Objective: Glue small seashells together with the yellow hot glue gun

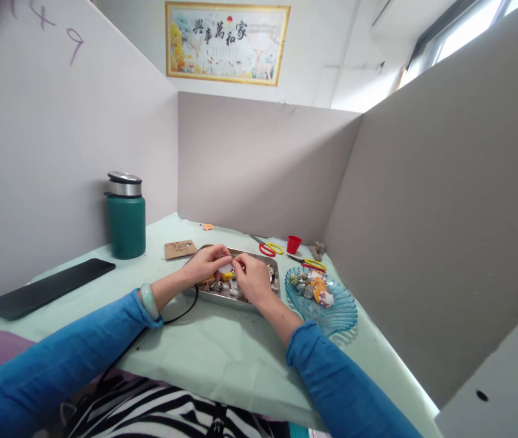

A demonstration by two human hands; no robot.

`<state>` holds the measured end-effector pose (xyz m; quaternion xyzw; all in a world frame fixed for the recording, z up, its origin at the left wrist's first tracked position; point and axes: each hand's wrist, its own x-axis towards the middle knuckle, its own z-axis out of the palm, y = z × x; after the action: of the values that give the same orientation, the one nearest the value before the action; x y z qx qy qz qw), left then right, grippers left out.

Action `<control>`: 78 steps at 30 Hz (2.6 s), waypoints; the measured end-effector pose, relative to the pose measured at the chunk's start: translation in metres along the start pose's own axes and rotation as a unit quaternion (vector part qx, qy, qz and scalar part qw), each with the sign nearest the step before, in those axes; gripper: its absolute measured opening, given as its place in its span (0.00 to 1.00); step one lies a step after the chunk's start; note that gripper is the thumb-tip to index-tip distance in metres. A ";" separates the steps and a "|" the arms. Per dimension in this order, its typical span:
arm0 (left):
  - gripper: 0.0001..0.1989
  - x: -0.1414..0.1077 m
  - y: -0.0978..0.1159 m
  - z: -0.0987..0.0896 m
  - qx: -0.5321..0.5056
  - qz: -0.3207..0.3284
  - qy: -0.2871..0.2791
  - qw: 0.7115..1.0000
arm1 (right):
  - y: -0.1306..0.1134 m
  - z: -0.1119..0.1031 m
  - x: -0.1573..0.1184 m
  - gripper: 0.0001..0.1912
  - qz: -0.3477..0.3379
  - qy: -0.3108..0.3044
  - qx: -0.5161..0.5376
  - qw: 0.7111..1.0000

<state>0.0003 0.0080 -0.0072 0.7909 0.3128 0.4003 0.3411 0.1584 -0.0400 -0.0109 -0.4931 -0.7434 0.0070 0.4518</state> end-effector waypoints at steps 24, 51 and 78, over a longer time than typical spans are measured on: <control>0.15 -0.001 0.004 0.000 0.005 0.001 -0.001 1.000 | -0.002 0.000 -0.001 0.10 0.003 0.014 0.008 1.000; 0.14 -0.002 0.006 0.000 -0.008 0.014 -0.016 1.000 | -0.006 -0.003 -0.001 0.12 0.020 0.037 -0.027 0.999; 0.16 -0.001 0.001 0.000 -0.032 0.002 -0.009 0.999 | -0.001 0.002 -0.001 0.13 0.001 0.031 -0.020 0.999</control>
<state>0.0004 0.0069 -0.0068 0.7837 0.2949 0.4042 0.3681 0.1569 -0.0406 -0.0127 -0.5025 -0.7290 -0.0227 0.4643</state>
